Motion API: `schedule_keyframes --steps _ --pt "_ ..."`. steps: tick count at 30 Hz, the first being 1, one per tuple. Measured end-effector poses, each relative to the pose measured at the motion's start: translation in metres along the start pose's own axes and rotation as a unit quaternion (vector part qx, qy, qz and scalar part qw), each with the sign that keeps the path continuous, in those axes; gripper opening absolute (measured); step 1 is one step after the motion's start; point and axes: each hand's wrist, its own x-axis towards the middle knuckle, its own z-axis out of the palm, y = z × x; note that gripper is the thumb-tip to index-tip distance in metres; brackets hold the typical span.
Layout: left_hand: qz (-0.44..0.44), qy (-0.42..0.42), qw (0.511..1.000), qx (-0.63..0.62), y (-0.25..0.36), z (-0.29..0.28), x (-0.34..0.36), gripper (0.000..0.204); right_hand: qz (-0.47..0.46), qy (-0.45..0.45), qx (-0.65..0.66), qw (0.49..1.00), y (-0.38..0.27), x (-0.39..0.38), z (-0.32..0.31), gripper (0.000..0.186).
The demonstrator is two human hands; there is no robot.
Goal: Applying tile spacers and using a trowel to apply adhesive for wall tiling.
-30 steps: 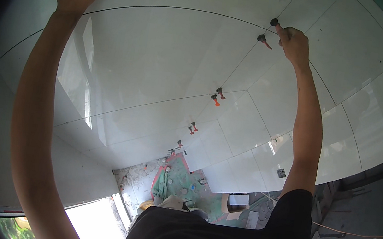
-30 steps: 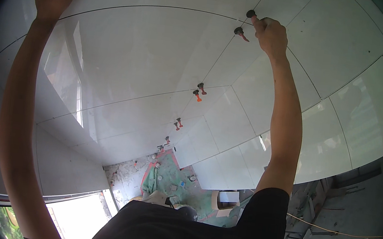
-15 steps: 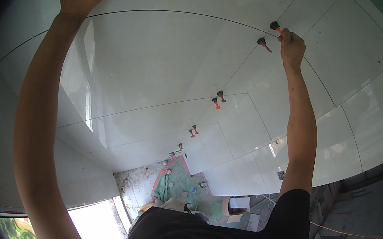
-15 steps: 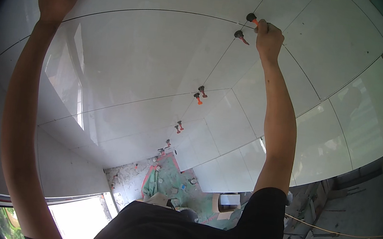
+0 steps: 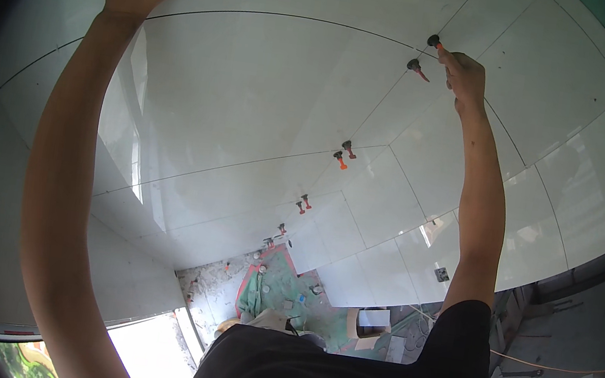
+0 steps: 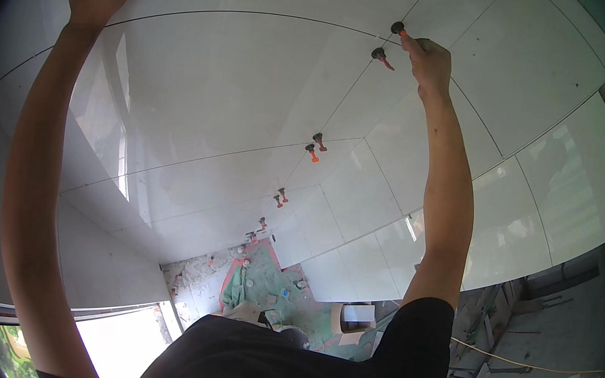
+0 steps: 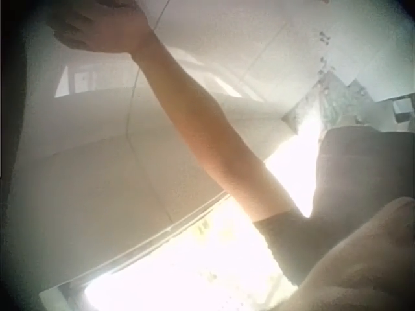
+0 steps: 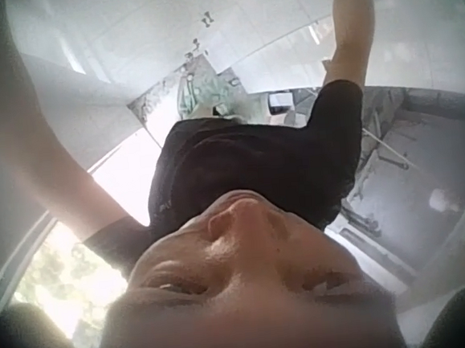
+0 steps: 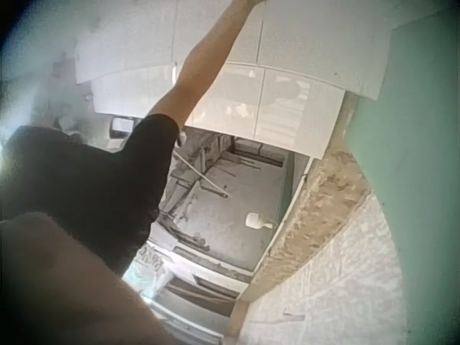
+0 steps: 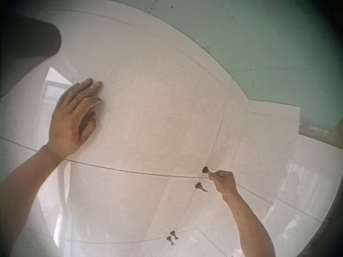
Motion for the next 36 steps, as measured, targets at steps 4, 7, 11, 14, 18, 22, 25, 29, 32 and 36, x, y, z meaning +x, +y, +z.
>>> schedule_keyframes --steps 4,7,11,14,18,22,25,29,32,36 --pt "0.011 0.015 1.0 -0.008 -0.009 0.0 0.003 0.037 -0.223 0.069 -0.244 0.941 0.002 -0.001 0.005 0.021" --pt "0.023 0.03 0.999 -0.018 -0.009 0.002 0.002 0.036 -0.398 0.106 -0.306 0.858 0.007 -0.001 0.0 0.026" --pt "0.011 0.02 0.999 -0.022 -0.007 0.002 0.0 0.036 -0.401 0.164 -0.469 0.77 -0.001 -0.017 -0.007 0.03" --pt "0.021 0.031 0.999 -0.016 -0.011 -0.002 -0.001 0.036 -0.481 0.161 -0.507 0.696 -0.004 -0.01 -0.011 0.035" --pt "0.01 0.026 0.999 -0.015 -0.005 0.003 0.0 0.037 -0.368 0.127 -0.486 0.783 0.019 0.011 -0.007 0.031" --pt "0.006 0.005 1.0 0.0 -0.003 -0.001 0.002 0.037 -0.315 0.137 -0.405 0.847 0.023 0.0 -0.004 0.032" --pt "0.005 0.02 1.0 -0.016 -0.014 -0.006 0.001 0.036 -0.366 0.181 -0.423 0.809 0.017 -0.02 0.001 0.034" --pt "0.004 0.005 1.0 -0.023 -0.007 -0.002 0.0 0.035 -0.423 0.223 -0.43 0.766 0.005 -0.018 0.005 0.038" --pt "0.009 0.019 0.999 -0.034 -0.008 -0.001 -0.001 0.036 -0.451 0.158 -0.548 0.686 0.008 -0.014 -0.012 0.029" --pt "0.011 0.021 1.0 -0.011 -0.009 -0.001 -0.003 0.038 -0.501 0.121 -0.529 0.674 0.003 0.001 -0.011 0.022"
